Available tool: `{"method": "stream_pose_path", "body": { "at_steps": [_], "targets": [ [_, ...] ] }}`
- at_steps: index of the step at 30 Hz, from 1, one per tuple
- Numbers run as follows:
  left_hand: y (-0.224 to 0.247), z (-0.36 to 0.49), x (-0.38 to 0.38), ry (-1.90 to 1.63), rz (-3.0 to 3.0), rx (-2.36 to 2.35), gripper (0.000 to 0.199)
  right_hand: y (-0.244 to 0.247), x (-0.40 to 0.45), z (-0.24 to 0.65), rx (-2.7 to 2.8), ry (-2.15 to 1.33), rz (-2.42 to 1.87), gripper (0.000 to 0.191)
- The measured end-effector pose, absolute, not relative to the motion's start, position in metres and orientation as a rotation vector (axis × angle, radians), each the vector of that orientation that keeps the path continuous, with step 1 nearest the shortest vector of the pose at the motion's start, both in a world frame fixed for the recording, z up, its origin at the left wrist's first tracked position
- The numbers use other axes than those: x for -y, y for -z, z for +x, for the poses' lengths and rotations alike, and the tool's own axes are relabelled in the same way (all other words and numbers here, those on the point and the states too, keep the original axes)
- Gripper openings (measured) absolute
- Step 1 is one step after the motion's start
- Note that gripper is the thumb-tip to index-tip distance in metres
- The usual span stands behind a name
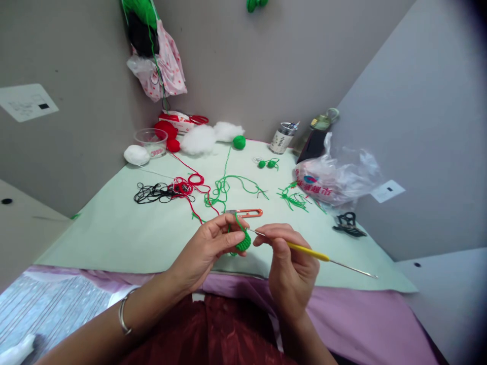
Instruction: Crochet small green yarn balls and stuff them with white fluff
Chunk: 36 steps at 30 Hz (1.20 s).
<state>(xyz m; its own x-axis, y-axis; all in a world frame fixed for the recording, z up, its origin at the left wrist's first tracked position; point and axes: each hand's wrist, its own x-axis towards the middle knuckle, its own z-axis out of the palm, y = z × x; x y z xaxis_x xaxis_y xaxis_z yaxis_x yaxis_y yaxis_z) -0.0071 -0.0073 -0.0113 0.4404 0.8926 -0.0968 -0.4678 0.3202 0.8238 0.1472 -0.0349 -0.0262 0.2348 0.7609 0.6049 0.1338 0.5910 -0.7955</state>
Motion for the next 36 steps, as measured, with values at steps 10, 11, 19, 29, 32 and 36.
{"method": "stream_pose_path", "body": {
  "at_steps": [10, 11, 19, 29, 32, 36],
  "targets": [
    [0.0132, -0.0077, 0.0063, -0.984, 0.815, -0.639, 0.018, 0.0260, 0.0350, 0.1450, 1.263, -0.527, -0.870, 0.018],
    [0.0135, -0.0077, 0.0062, -0.983, 0.812, -0.637, 0.018, 0.0266, 0.0348, 0.1447, 1.256, -0.533, -0.865, 0.018],
    [0.0107, -0.0087, 0.0069, -0.987, 0.785, -0.650, 0.016, 0.0296, 0.0350, 0.1452, 1.255, -0.578, -0.880, 0.018],
    [0.0097, -0.0077, 0.0079, -0.990, 0.741, -0.680, 0.017, 0.0295, 0.0349, 0.1442, 1.232, -0.527, -0.882, 0.020],
    [0.0110, -0.0080, 0.0079, -0.981, 0.746, -0.672, 0.016, 0.0282, 0.0359, 0.1439, 1.247, -0.470, -0.885, 0.020],
    [0.0126, -0.0081, 0.0079, -0.970, 0.732, -0.668, 0.016, 0.0279, 0.0379, 0.1447, 1.261, -0.481, -0.860, 0.021]
  ]
}}
